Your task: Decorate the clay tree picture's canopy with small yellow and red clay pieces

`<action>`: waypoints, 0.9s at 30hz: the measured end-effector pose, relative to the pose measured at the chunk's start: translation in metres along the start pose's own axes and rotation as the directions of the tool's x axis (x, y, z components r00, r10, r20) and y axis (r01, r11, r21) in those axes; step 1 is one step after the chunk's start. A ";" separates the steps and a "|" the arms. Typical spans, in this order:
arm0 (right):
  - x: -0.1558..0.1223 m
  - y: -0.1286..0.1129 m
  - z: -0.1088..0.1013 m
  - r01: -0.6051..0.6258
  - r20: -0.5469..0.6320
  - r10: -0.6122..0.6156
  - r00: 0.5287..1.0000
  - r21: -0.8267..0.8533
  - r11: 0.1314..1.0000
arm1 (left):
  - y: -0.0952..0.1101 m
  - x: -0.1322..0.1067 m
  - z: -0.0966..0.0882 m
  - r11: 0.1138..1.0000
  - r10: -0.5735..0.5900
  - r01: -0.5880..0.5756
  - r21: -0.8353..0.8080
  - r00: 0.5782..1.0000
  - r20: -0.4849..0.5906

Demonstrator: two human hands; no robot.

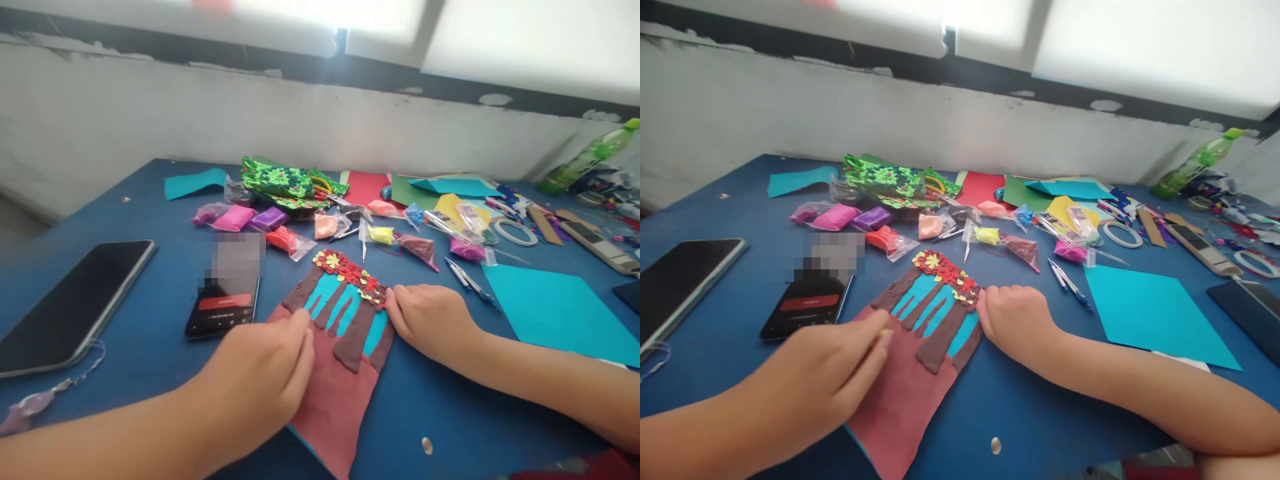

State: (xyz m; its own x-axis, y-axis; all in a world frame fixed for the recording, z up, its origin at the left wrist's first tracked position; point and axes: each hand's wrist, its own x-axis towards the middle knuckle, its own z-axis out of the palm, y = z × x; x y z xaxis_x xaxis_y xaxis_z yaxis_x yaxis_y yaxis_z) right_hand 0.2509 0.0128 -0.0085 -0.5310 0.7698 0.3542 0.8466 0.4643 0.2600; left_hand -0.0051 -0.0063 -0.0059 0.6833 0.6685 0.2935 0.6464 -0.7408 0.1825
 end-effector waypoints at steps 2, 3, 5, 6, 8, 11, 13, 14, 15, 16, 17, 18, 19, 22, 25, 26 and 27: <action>0.005 0.005 0.005 -0.031 -0.011 0.032 0.999 0.039 0.999 | 0.006 -0.004 0.001 0.971 -0.001 0.030 -0.239 0.993 0.119; 0.008 0.007 0.008 -0.047 -0.015 0.048 0.999 0.064 0.997 | 0.011 -0.005 -0.001 0.927 -0.033 0.094 -0.362 0.985 0.170; 0.013 0.013 0.015 -0.071 -0.018 0.074 0.997 0.132 0.989 | 0.020 -0.003 -0.009 0.893 -0.043 0.140 -0.429 0.973 0.227; 0.015 0.017 0.017 -0.080 -0.020 0.084 0.996 0.172 0.982 | 0.024 -0.001 -0.014 0.804 -0.034 0.234 -0.547 0.936 0.351; 0.018 0.022 0.022 -0.099 -0.033 0.111 0.993 0.252 0.963 | 0.031 0.006 -0.019 0.546 0.048 0.459 -0.701 0.818 0.573; 0.022 0.029 0.026 -0.120 -0.068 0.153 0.986 0.352 0.928 | 0.037 0.014 -0.015 0.089 0.167 0.667 -0.740 0.722 0.671; 0.023 0.031 0.027 -0.111 -0.101 0.164 0.981 0.403 0.908 | 0.039 0.016 -0.007 -0.072 0.172 0.675 -0.734 0.733 0.658; 0.023 0.031 0.026 -0.095 -0.123 0.162 0.979 0.424 0.900 | 0.040 0.016 -0.002 -0.127 0.168 0.669 -0.732 0.742 0.649; 0.023 0.030 0.025 -0.072 -0.154 0.155 0.976 0.444 0.893 | 0.040 0.017 0.002 -0.172 0.157 0.656 -0.735 0.754 0.637; 0.022 0.029 0.023 -0.038 -0.193 0.143 0.971 0.464 0.885 | 0.040 0.017 0.005 -0.207 0.139 0.640 -0.740 0.768 0.625; 0.020 0.026 0.020 0.010 -0.240 0.122 0.963 0.483 0.875 | 0.039 0.018 0.007 -0.230 0.109 0.620 -0.750 0.782 0.614; 0.018 0.021 0.017 0.073 -0.290 0.088 0.953 0.500 0.863 | 0.038 0.019 0.009 -0.243 0.070 0.596 -0.765 0.798 0.599; 0.015 0.015 0.013 0.149 -0.342 0.041 0.939 0.512 0.846 | 0.037 0.020 0.010 -0.242 0.027 0.570 -0.785 0.813 0.582; 0.005 -0.007 0.000 0.374 -0.440 -0.124 0.890 0.546 0.750 | 0.034 0.022 0.010 -0.136 -0.079 0.502 -0.854 0.854 0.515; -0.001 -0.025 -0.007 0.383 -0.427 -0.099 0.899 0.656 0.650 | 0.030 0.022 0.008 0.054 -0.092 0.461 -0.886 0.886 0.455; -0.002 -0.028 -0.008 0.394 -0.434 -0.100 0.895 0.664 0.636 | 0.028 0.021 0.007 0.117 -0.080 0.443 -0.889 0.896 0.436; -0.002 -0.030 -0.009 0.405 -0.443 -0.109 0.890 0.659 0.634 | 0.027 0.020 0.007 0.178 -0.071 0.420 -0.890 0.907 0.414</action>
State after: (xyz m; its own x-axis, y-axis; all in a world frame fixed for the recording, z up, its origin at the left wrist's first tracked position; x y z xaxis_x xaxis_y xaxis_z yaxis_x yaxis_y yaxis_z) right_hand 0.2265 -0.0063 -0.0090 -0.5802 0.4405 0.6850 0.3449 0.8949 -0.2834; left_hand 0.0282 -0.0121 -0.0014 0.7147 0.6862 -0.1355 0.1005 0.0909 0.9908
